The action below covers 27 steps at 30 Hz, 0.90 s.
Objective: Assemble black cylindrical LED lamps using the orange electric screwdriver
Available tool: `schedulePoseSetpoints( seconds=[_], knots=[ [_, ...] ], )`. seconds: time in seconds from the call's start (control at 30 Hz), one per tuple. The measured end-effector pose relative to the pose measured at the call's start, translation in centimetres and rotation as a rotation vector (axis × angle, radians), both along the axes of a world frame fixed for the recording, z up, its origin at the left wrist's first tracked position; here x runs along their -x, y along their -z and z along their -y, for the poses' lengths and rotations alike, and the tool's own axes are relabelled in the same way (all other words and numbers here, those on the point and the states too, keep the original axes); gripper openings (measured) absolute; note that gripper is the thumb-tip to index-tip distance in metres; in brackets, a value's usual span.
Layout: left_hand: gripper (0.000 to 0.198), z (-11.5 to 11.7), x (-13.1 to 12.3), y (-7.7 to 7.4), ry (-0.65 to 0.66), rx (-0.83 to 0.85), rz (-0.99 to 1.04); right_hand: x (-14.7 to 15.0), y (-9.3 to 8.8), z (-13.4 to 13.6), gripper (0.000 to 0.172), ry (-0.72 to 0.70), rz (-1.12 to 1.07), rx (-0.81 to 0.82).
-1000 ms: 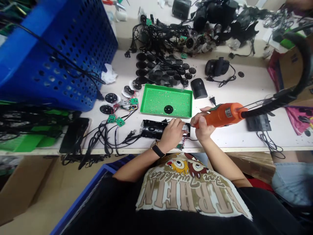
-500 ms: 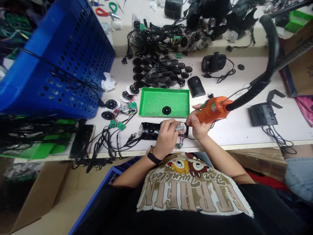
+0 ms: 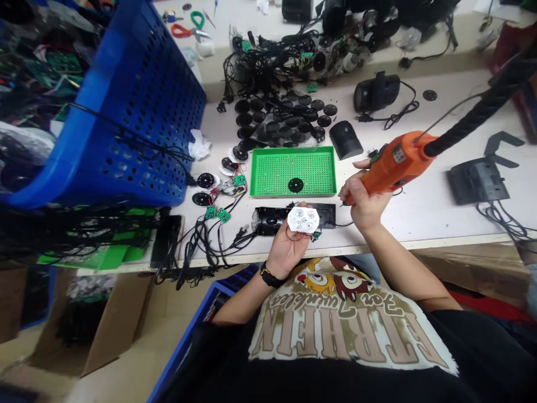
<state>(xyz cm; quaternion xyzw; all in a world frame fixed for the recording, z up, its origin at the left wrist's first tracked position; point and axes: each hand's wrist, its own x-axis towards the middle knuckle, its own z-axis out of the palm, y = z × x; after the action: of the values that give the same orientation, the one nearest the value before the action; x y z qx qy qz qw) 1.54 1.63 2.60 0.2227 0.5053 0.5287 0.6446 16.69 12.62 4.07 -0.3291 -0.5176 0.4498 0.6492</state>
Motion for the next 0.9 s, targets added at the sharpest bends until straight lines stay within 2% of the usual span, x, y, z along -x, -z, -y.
schedulePoseSetpoints(
  seconds=[0.17,0.33,0.4,0.5,0.6,0.7,0.8,0.9],
  knots=[
    [0.045,-0.3,-0.1,-0.3,0.014,0.002,-0.002,-0.2,0.2,0.1,0.037,-0.015,0.014,0.001],
    [0.054,-0.2,-0.2,-0.1,0.03,-0.054,-0.082,-0.1,-0.7,0.4,0.041,-0.041,0.058,0.059],
    [0.06,0.0,-0.1,0.0,0.062,-0.115,-0.13,-0.2,-1.1,0.7,0.041,-0.077,0.083,0.068],
    [0.067,0.0,-0.2,0.2,0.158,-0.214,-0.07,-0.5,-1.4,1.3,0.04,-0.119,0.115,0.042],
    [0.057,-0.4,-0.7,0.7,0.202,-0.237,-0.062,-1.0,-1.4,1.6,0.035,-0.129,0.109,0.018],
    [0.046,-1.3,-1.4,1.4,0.17,-0.283,-0.267,-1.2,-1.4,1.3,0.029,-0.111,0.088,0.012],
    [0.034,-1.9,-1.8,1.6,0.197,-0.433,-0.673,-0.9,-1.7,0.4,0.031,-0.06,0.039,-0.002],
    [0.033,-2.1,-1.1,0.8,0.3,-0.548,-1.087,-0.3,-2.0,-0.9,0.035,-0.04,-0.014,-0.008]
  ],
)
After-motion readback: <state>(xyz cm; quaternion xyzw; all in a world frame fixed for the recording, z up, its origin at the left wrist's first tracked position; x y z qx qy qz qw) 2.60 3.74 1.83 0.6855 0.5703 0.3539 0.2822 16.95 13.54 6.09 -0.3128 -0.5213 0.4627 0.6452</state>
